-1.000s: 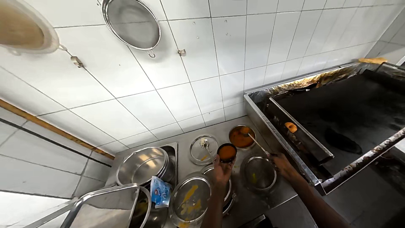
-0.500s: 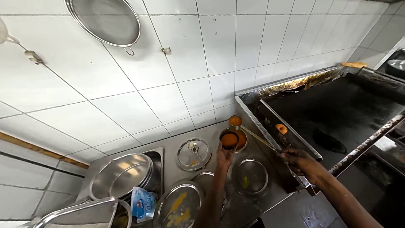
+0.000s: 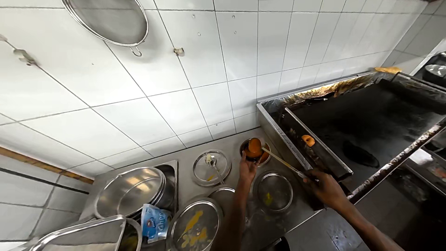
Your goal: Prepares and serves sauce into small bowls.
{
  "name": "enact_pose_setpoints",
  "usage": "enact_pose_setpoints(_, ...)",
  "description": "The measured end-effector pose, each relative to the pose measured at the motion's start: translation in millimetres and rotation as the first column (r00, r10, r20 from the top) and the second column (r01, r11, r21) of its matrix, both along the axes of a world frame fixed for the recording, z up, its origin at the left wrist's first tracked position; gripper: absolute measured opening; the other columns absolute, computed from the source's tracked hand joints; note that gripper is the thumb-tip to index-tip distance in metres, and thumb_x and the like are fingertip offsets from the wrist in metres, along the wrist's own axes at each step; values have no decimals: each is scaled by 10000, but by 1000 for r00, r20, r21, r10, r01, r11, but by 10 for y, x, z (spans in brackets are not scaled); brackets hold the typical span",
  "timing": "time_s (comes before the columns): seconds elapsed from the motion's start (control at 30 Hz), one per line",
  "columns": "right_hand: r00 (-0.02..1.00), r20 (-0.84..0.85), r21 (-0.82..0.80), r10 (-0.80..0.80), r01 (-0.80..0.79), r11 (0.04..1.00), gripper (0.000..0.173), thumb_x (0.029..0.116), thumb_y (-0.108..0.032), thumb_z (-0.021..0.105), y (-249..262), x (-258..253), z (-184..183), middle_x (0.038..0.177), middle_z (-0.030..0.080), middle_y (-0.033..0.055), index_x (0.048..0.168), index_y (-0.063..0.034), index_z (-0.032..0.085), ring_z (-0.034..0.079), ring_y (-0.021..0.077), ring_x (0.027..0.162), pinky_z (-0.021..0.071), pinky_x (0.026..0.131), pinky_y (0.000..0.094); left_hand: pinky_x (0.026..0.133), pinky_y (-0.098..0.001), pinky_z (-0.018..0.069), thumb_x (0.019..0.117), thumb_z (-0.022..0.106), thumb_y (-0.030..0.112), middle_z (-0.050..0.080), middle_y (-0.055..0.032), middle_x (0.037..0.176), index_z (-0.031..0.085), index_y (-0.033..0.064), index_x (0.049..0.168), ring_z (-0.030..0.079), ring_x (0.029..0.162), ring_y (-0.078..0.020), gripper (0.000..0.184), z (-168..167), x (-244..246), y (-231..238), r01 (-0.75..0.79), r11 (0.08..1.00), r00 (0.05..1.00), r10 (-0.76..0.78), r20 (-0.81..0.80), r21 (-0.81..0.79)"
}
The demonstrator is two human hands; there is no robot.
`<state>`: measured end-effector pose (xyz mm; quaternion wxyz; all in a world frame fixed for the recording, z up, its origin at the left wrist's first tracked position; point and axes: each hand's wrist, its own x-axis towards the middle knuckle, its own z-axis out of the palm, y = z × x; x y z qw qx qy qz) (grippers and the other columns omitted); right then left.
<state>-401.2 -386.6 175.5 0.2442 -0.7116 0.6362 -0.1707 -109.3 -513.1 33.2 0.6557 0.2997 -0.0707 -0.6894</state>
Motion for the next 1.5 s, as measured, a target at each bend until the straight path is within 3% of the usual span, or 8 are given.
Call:
enact_pose_setpoints(0.2, 984, -176, -37, -32, 26, 999, 304, 1015, -453, 586, 96, 107, -70, 915, 732, 9, 1217, -264, 712, 707, 222, 816, 581, 746, 522, 1088, -505, 475, 1040, 420, 592, 502, -102, 1509, 399, 194, 1522, 543, 1336, -299, 625, 1, 11, 53, -1, 1000, 1000, 1, 6, -27)
enact_pose_setpoints(0.7, 954, -295, -330, -47, -55, 942, 333, 1023, -433, 548, 186, 96, -183, 933, 753, 35, 1224, -230, 718, 731, 256, 763, 592, 640, 511, 1109, -546, 456, 1031, 460, 580, 460, -119, 1547, 358, 187, 1544, 508, 1376, -332, 654, 17, 56, 106, -43, 999, 997, 42, -64, -23)
enact_pose_setpoints(0.93, 955, -290, -346, -61, -45, 937, 335, 1026, -441, 537, 208, 66, -163, 936, 754, 21, 1228, -242, 716, 732, 249, 768, 592, 644, 516, 1097, -557, 466, 1029, 483, 565, 467, -122, 1539, 361, 185, 1543, 518, 1366, -335, 651, 35, 44, 134, -57, 998, 996, 55, -68, -25)
enact_pose_setpoints(1.0, 982, -183, -268, -44, -7, 963, 336, 1018, -450, 560, 197, 40, -154, 910, 744, 15, 1225, -240, 721, 718, 222, 763, 591, 671, 511, 1075, -556, 484, 1034, 476, 559, 489, -132, 1516, 375, 173, 1534, 543, 1337, -339, 640, 27, 49, 135, -60, 997, 996, 57, -76, -40)
enact_pose_setpoints(1.1, 988, 147, -50, -47, 55, 997, 267, 1002, -405, 637, 155, -22, -140, 910, 736, -37, 1177, -226, 730, 704, 122, 783, 617, 738, 400, 1058, -563, 500, 1030, 481, 564, 505, -141, 1501, 385, 172, 1527, 564, 1314, -350, 640, 1, 62, 154, -60, 997, 994, 55, -90, -53)
enact_pose_setpoints(1.23, 789, 582, 231, -199, 74, 970, 194, 999, -245, 679, 123, -12, -104, 810, 680, 61, 1080, -79, 737, 572, 145, 618, 474, 543, 295, 1094, -556, 468, 996, 512, 616, 496, -109, 1518, 406, 207, 1525, 529, 1354, -329, 677, -30, 107, 311, -41, 996, 997, 35, -70, -77)
enact_pose_setpoints(1.33, 668, 636, 453, -385, 80, 888, 219, 1021, -282, 644, 46, 65, -196, 795, 630, 45, 1111, -92, 705, 429, 81, 499, 335, 425, 223, 1112, -563, 448, 1004, 483, 626, 481, -112, 1531, 391, 206, 1537, 510, 1372, -337, 684, -42, 188, 441, -34, 997, 996, 28, -85, -67)
enact_pose_setpoints(1.5, 617, 605, 552, -504, 131, 823, 233, 1023, -265, 646, -179, 404, -598, 786, 617, 40, 1158, -76, 655, 424, 69, 477, 348, 413, 209, 1085, -554, 472, 1021, 472, 597, 515, -119, 1499, 421, 185, 1518, 542, 1337, -335, 648, 11, 389, 832, -87, 996, 995, 86, -48, -9)
